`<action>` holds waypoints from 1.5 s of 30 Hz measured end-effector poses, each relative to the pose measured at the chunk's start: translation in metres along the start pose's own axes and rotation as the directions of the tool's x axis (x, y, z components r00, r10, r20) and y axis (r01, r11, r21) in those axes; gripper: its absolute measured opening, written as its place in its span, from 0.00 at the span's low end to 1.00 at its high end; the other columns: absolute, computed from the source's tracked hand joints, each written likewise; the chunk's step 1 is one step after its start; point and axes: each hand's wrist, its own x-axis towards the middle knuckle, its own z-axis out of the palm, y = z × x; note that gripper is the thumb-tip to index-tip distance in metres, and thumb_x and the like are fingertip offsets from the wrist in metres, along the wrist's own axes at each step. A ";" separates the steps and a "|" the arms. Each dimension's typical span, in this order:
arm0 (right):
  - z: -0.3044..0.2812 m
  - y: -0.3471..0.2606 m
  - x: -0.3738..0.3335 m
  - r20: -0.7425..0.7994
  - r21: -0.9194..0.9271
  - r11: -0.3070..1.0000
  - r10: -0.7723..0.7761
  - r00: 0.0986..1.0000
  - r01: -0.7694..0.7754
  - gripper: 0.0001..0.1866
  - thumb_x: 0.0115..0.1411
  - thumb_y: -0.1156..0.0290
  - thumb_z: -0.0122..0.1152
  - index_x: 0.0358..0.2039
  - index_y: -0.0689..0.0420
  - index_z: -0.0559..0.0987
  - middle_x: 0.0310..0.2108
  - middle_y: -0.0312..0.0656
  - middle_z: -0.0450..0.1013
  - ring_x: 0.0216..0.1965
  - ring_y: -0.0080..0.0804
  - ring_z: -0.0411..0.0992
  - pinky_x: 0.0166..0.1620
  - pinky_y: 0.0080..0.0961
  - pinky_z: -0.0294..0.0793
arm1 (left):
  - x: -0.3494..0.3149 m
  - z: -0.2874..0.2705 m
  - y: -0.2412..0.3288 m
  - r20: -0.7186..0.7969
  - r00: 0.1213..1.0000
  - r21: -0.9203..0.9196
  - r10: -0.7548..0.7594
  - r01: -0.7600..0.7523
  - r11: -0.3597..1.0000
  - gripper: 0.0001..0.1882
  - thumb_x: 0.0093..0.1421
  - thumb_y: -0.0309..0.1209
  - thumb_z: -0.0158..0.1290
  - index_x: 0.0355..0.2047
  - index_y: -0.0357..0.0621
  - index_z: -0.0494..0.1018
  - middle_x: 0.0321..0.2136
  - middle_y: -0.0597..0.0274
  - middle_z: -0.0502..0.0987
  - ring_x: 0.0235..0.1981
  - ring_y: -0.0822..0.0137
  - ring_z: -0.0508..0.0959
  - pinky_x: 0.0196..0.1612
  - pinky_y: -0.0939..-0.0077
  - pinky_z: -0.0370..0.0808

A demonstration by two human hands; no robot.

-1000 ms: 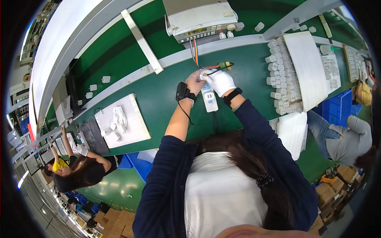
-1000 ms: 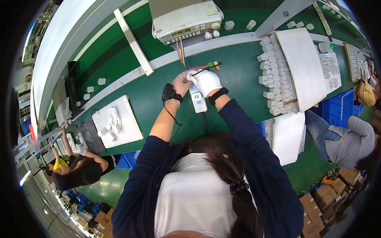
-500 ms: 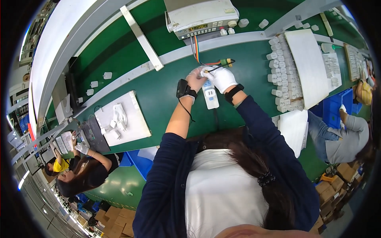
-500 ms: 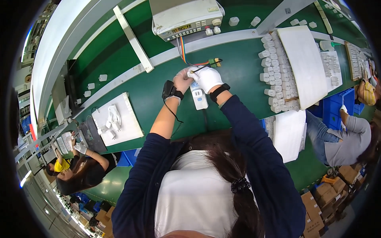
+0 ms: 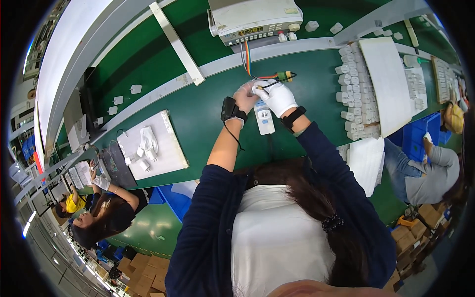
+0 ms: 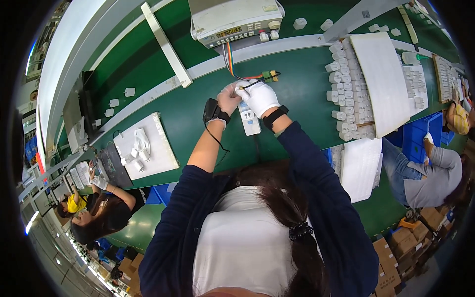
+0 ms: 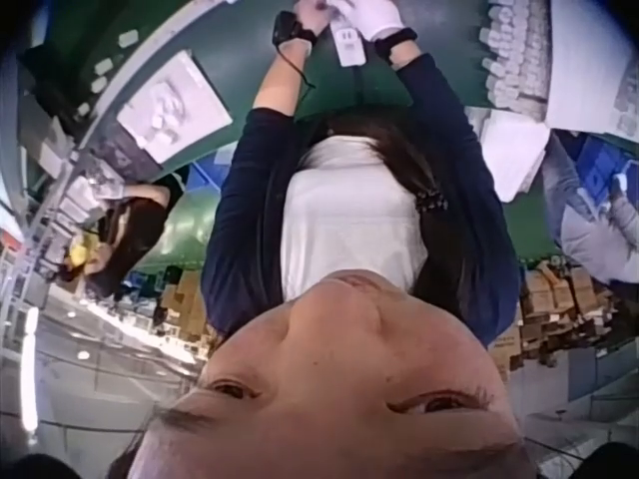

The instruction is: The person tests power adapters by picking each one from a conveyor belt, plugging it into a power strip, and touching a probe to it before returning it to the belt.

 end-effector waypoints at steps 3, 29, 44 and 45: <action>-0.001 0.000 0.003 -0.015 0.049 0.997 -0.064 0.998 0.064 0.14 0.61 0.55 0.53 0.38 0.49 0.81 0.34 0.46 0.77 0.33 0.49 0.74 0.37 0.40 0.74 | -0.002 -0.001 -0.003 -0.073 0.990 0.003 0.119 -0.119 0.993 0.24 0.52 0.25 0.60 0.51 0.48 0.74 0.37 0.65 0.79 0.27 0.74 0.77 0.35 0.79 0.76; -0.008 0.002 -0.071 0.048 -0.200 0.954 -0.221 0.974 0.226 0.07 0.58 0.61 0.58 0.35 0.45 0.81 0.27 0.39 0.73 0.25 0.41 0.72 0.30 0.37 0.72 | 0.090 -0.134 0.029 -0.426 0.883 0.552 0.199 0.079 0.830 0.25 0.49 0.31 0.61 0.49 0.42 0.72 0.36 0.50 0.77 0.39 0.53 0.78 0.46 0.63 0.75; 0.005 0.004 -0.071 0.129 0.209 0.978 -0.027 0.991 0.000 0.09 0.56 0.65 0.62 0.38 0.47 0.80 0.20 0.42 0.70 0.25 0.42 0.71 0.29 0.37 0.70 | 0.055 -0.350 -0.014 -0.392 0.914 0.912 0.103 0.401 -0.089 0.16 0.56 0.41 0.54 0.44 0.56 0.76 0.41 0.62 0.79 0.48 0.56 0.77 0.44 0.61 0.78; 0.005 0.004 -0.075 0.120 0.198 0.980 -0.004 0.993 -0.020 0.09 0.56 0.65 0.62 0.38 0.47 0.80 0.20 0.42 0.70 0.25 0.42 0.71 0.29 0.37 0.70 | 0.051 -0.359 -0.026 -0.472 0.881 0.876 0.045 0.474 -0.092 0.14 0.57 0.40 0.53 0.43 0.56 0.75 0.40 0.62 0.79 0.48 0.56 0.78 0.44 0.62 0.78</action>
